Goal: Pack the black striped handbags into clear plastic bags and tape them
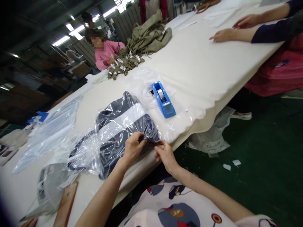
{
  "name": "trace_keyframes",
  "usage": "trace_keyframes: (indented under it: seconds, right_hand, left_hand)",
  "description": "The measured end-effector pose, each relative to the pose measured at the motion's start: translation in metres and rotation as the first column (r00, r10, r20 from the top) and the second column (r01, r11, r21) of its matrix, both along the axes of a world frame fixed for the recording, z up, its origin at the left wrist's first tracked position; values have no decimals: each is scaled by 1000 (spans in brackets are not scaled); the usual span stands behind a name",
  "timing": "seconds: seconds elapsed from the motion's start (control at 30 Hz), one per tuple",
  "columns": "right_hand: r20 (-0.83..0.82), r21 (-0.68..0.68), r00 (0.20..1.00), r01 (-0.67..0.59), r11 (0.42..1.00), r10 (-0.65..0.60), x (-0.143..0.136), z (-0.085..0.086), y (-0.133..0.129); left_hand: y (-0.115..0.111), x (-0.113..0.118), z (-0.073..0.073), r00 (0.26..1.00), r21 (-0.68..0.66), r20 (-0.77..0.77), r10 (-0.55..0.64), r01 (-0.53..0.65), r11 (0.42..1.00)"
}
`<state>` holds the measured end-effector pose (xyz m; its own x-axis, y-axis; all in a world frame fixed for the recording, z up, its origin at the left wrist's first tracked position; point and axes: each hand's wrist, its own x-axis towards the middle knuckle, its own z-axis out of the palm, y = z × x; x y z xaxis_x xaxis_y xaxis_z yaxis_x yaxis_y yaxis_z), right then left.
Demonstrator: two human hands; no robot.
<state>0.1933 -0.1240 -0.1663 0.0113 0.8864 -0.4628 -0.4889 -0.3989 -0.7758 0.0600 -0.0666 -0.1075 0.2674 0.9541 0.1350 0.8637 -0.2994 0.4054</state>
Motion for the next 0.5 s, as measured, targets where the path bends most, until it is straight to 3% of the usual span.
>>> trace_keyframes:
  seconds: [0.17,0.3,0.4,0.5]
  right_hand:
    - [77,-1,997,22,1000,-22,-1,-4,2]
    - [39,37,999,-16,999,14,-5,-5,13]
    - [7,96,1000,15,995,-16,-12,-6,22]
    - [-104,112,992,81,990,-70,-20,-9,25]
  left_hand:
    - [12,-4,10,964,-229,228,140,-86,970]
    - [25,-12,24,905,-335,381,188,-54,940]
    - [26,-15,31,923,-316,369,114,9,949]
    - [18,-17,31,964,-279,263,45,31,960]
